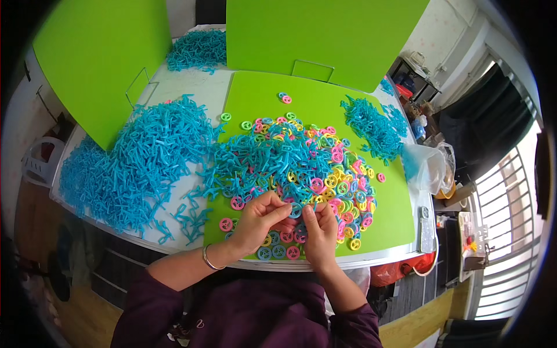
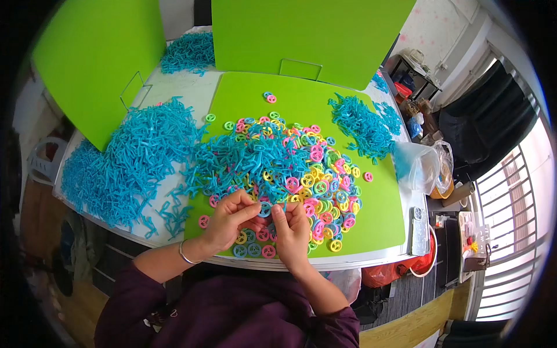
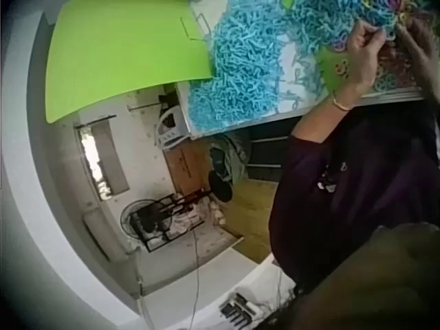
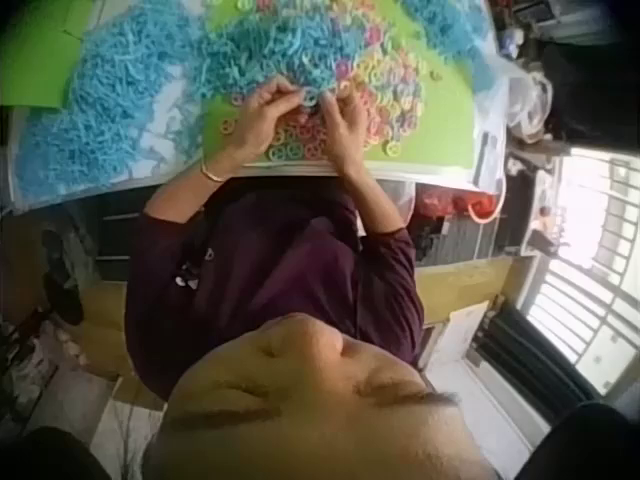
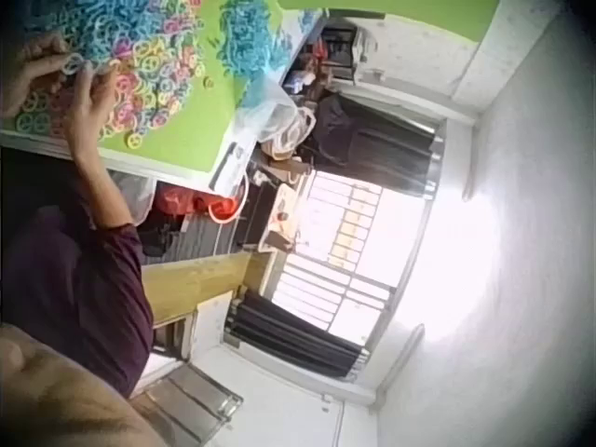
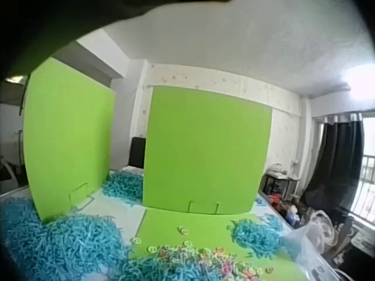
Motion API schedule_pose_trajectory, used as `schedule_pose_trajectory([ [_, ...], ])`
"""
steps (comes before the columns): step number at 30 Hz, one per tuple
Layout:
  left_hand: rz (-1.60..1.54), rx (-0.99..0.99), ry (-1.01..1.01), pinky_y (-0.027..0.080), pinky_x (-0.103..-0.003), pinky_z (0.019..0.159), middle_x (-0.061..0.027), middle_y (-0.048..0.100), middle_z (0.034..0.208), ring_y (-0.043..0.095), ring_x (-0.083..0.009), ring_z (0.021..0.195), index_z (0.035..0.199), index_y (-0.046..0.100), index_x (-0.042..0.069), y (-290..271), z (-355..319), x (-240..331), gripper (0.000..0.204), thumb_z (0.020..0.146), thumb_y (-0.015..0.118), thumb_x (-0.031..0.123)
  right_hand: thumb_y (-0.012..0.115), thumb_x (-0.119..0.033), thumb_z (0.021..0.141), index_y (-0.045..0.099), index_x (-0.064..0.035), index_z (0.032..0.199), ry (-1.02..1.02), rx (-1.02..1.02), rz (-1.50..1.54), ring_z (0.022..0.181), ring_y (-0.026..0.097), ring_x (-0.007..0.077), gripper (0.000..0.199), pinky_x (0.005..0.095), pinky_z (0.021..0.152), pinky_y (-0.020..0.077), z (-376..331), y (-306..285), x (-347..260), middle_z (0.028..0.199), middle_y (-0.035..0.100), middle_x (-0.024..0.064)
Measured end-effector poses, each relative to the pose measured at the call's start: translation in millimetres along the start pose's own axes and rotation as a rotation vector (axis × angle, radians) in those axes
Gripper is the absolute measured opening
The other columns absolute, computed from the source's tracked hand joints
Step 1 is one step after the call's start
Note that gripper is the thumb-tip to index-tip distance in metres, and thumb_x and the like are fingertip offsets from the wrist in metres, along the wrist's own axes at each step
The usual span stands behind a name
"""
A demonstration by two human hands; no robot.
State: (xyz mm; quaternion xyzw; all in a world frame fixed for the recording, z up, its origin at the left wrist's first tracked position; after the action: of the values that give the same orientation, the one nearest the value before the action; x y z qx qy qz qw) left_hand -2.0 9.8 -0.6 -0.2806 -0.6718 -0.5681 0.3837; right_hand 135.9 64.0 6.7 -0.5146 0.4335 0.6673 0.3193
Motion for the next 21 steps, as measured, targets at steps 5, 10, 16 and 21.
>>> schedule_pose_trajectory([
  [5, 0.059, 0.000, 0.047, 0.058, -0.027, 0.062, -0.0083, 0.067, 0.083, 0.069, -0.0164, 0.074, 0.090, 0.056, 0.003, 6, -1, -3, 0.007, 0.093, 0.059, 0.009, 0.055, -0.010, 0.096, 0.050, -0.0013, 0.096, -0.021, 0.028, -0.018, 0.066, 0.056, 0.0050, 0.010, 0.0189, 0.060, 0.0448, -1, 1, -9, 0.078, 0.062, 0.0041],
  [10, 0.007, -0.011, -0.045, 0.057, -0.027, 0.063, -0.0069, 0.065, 0.082, 0.068, -0.0148, 0.070, 0.095, 0.056, 0.004, -1, 4, 3, 0.008, 0.094, 0.057, 0.012, 0.056, -0.007, 0.096, 0.050, -0.0015, 0.096, -0.259, 0.005, -0.587, 0.066, 0.060, 0.0088, 0.008, 0.0206, 0.061, 0.0466, -5, -5, -8, 0.074, 0.063, 0.0050],
  [16, -0.103, -0.033, -0.279, 0.049, -0.021, 0.054, -0.0039, 0.063, 0.075, 0.063, -0.0107, 0.063, 0.106, 0.057, 0.006, 3, 4, 22, 0.017, 0.097, 0.053, 0.020, 0.055, -0.005, 0.095, 0.051, -0.0024, 0.097, -0.011, -0.073, 0.013, 0.073, 0.065, 0.0162, 0.006, 0.0259, 0.068, 0.0497, 3, -8, -15, 0.079, 0.066, 0.0080],
  [21, 0.191, 0.022, -0.047, 0.040, -0.018, 0.050, -0.0001, 0.059, 0.068, 0.055, -0.0059, 0.058, 0.105, 0.058, 0.006, -10, 5, 42, 0.018, 0.098, 0.052, 0.022, 0.055, -0.001, 0.093, 0.053, -0.0021, 0.101, 0.056, -0.092, 0.039, 0.082, 0.065, 0.0166, 0.008, 0.0289, 0.075, 0.0512, -14, -43, -39, 0.090, 0.066, 0.0090],
])
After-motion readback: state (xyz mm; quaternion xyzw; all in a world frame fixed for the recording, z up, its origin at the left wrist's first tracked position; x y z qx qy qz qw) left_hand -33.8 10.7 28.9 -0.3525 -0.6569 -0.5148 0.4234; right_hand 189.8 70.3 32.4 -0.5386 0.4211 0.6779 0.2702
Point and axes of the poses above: each hand's wrist, its own z-axis towards the middle knuckle, its own y-axis out of the palm, x = y × z, the point moved 1 cm from there along z, towards the middle knuckle
